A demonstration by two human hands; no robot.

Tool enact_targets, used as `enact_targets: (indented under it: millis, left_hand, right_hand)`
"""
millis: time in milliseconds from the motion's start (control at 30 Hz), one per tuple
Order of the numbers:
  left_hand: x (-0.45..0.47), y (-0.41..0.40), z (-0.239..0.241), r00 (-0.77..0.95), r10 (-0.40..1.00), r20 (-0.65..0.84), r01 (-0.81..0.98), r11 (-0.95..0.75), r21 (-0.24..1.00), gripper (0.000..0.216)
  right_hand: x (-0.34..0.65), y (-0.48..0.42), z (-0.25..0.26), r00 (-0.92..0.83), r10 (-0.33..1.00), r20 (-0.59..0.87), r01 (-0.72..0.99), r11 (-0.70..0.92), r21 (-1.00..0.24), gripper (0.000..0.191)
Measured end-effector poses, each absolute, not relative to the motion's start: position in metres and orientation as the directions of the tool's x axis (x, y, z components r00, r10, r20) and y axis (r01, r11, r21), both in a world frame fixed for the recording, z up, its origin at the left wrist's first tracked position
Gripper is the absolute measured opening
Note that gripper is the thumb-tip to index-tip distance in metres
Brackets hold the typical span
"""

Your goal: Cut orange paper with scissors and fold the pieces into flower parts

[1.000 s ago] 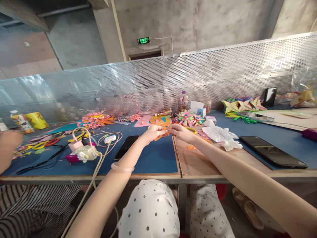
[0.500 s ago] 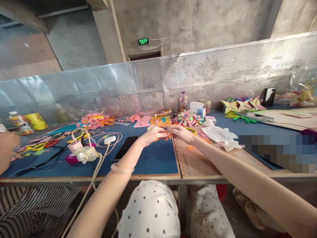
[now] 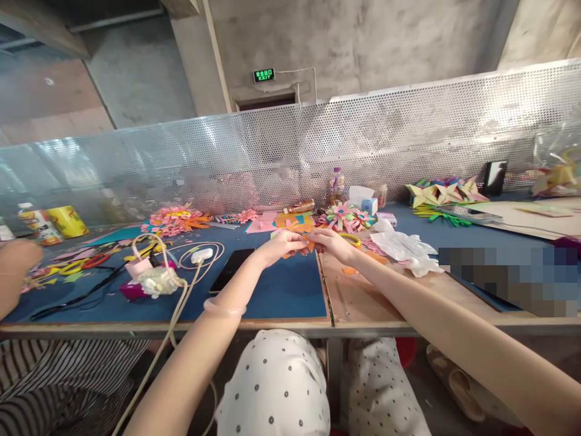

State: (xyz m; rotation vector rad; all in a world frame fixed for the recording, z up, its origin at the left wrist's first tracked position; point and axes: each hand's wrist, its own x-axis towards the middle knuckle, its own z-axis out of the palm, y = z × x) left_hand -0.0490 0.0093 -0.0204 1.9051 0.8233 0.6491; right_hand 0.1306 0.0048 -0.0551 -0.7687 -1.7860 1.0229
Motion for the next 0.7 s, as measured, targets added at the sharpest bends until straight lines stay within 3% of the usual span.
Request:
enact_targets:
  millis: [300,433,567,700]
  left_hand:
    - [-0.049,0.013,-0.023,0.61,0.786,0.1,0.269,-0.325,0.907,0.023]
    - [-0.057,0.023,-0.02,0.537,0.831,0.144,0.345,-0.372,0.862,0.025]
    - [-0.076,0.047,-0.018,0.256,0.906,0.338,0.581,-0.424,0.695,0.026]
    - [-0.094,0.065,-0.025,0.174,0.959,0.222,0.808,-0.268,0.525,0.025]
  right_hand:
    - [0.126,0.0,-0.051,-0.355,0.773,0.525,0.281,0.624,-0.729,0.03]
    - [0.122,-0.002,-0.051,-0.324,0.808,0.493,0.268,0.578,-0.771,0.032]
    - [0.124,0.005,-0.056,-0.202,0.858,0.473,0.33,0.514,-0.792,0.038]
    - [0.128,0.014,-0.065,-0.161,0.855,0.493,0.538,0.495,-0.683,0.034]
